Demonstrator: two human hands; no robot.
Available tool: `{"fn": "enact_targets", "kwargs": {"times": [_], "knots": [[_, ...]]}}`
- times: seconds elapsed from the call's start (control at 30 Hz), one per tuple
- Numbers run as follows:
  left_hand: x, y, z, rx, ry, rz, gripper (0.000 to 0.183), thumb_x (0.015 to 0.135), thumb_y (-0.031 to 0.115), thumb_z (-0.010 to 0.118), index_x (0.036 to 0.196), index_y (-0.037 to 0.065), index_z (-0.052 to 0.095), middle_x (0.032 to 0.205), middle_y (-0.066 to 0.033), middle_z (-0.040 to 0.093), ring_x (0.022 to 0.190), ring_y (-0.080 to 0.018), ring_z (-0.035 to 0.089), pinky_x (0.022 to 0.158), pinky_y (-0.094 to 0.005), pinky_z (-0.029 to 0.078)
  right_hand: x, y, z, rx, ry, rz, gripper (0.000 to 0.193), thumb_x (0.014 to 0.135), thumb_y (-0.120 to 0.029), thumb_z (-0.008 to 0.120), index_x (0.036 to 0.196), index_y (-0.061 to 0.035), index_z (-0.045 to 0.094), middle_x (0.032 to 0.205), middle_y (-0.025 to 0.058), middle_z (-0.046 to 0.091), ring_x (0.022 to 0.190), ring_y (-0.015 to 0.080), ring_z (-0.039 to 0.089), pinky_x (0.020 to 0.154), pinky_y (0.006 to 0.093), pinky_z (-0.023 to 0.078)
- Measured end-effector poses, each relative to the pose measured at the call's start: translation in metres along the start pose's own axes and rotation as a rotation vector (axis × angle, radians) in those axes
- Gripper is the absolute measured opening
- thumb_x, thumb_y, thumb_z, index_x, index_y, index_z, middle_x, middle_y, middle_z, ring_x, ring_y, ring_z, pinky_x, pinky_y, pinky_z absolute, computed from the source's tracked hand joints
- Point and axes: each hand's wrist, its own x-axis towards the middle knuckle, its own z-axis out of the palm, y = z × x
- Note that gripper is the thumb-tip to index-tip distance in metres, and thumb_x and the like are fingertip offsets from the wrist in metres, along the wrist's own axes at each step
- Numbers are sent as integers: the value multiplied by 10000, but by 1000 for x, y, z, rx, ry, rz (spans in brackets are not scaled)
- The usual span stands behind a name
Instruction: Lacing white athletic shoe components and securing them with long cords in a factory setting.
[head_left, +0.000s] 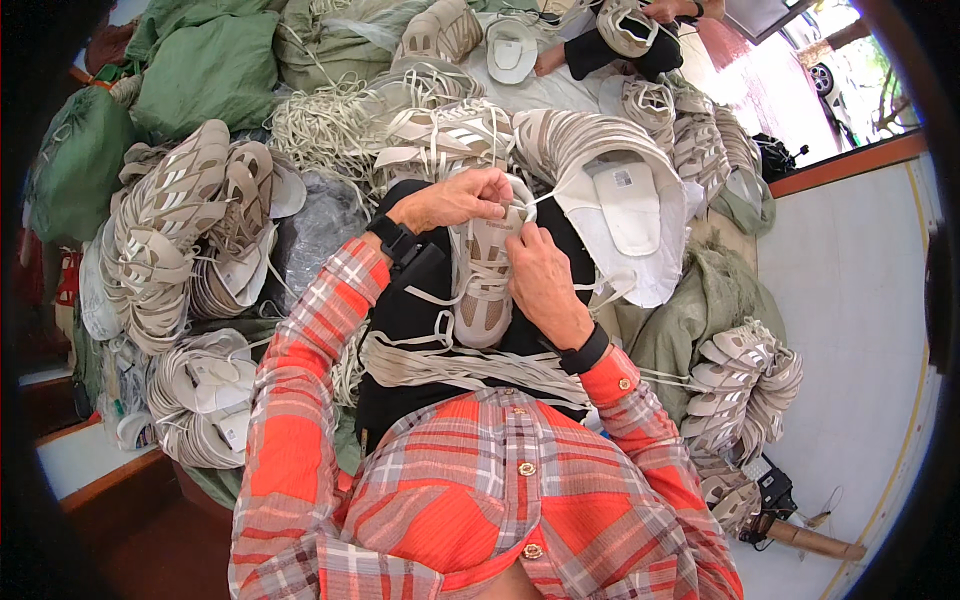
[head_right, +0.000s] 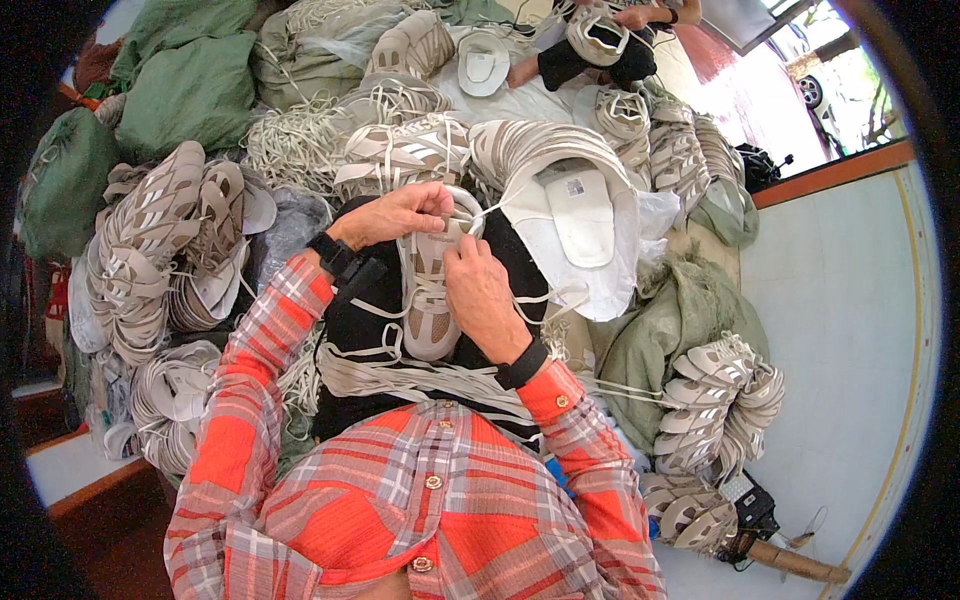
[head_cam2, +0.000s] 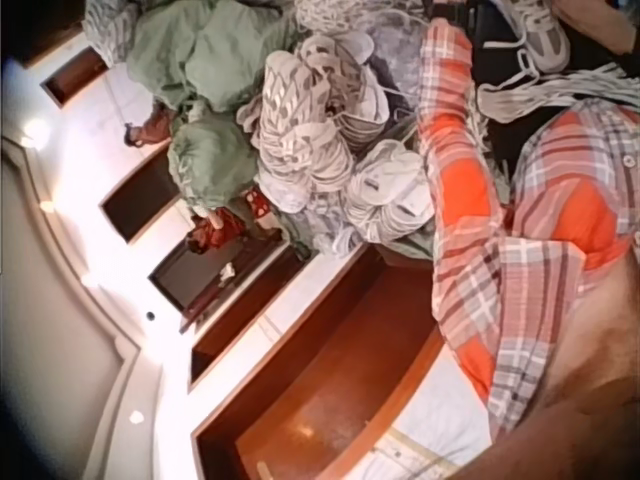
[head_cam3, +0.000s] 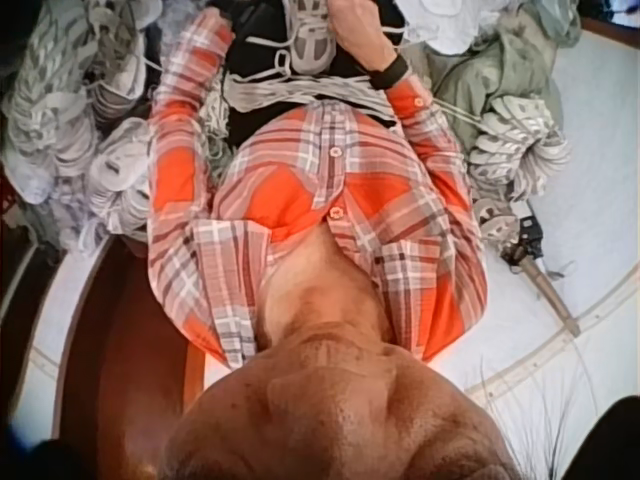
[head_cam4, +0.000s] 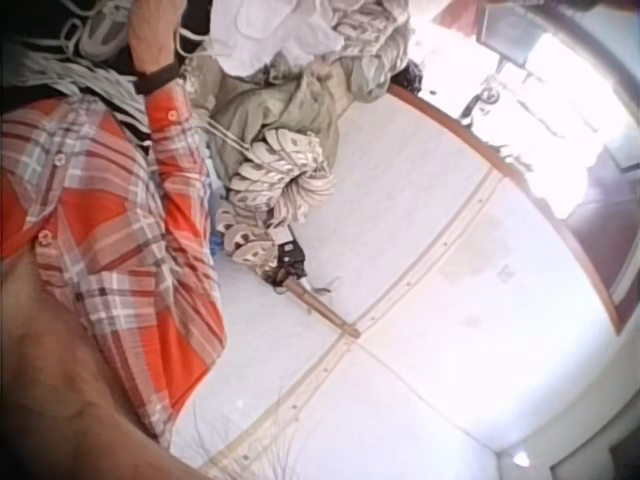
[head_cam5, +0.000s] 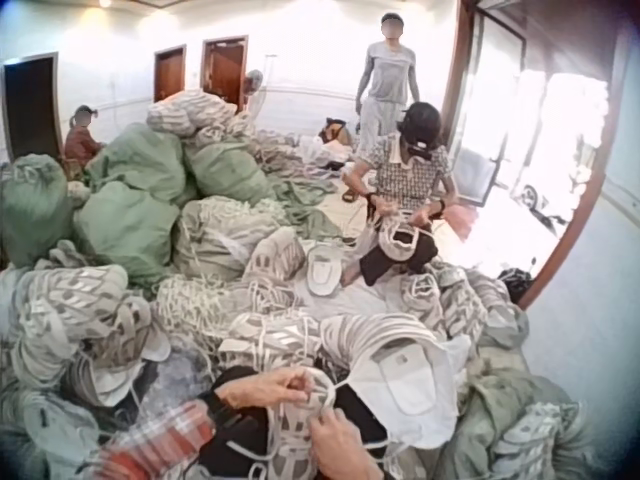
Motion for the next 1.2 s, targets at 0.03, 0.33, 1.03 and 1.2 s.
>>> {"fn": "enact_targets", "kwargs": {"times": [0.03, 0.33, 1.03, 1.2], "knots": [[-1, 4, 2, -13, 8, -13, 164, 855, 43, 594, 993, 54, 507, 878, 53, 502, 802, -37, 467, 738, -187, 401, 1, 1, 3, -5, -5, 0, 190, 658, 14, 582, 845, 9, 554, 885, 151, 507, 857, 325, 533, 719, 392, 479], [2, 27, 3, 334, -93, -97, 361, 800, 165, 661, 1093, 17, 508, 918, -13, 521, 843, -119, 487, 740, -262, 414, -3, 3, 11, 119, 18, 134, 222, 623, -13, 622, 831, 8, 546, 872, 160, 515, 865, 330, 538, 735, 407, 472], [21, 41, 8, 754, -223, -396, 534, 692, 224, 614, 1155, -12, 492, 1025, -186, 562, 965, -272, 537, 816, -343, 423, -2, -6, 32, 676, 131, 368, 189, 759, 44, 527, 947, 37, 507, 901, 214, 569, 823, 377, 577, 720, 431, 464], [22, 10, -6, 769, -247, -141, 401, 827, 284, 483, 1069, -34, 512, 981, -139, 551, 891, -235, 511, 799, -339, 404, 4, -22, 15, 427, 196, 133, 157, 754, 0, 587, 901, 4, 530, 812, 159, 531, 799, 335, 553, 710, 422, 443]]}}
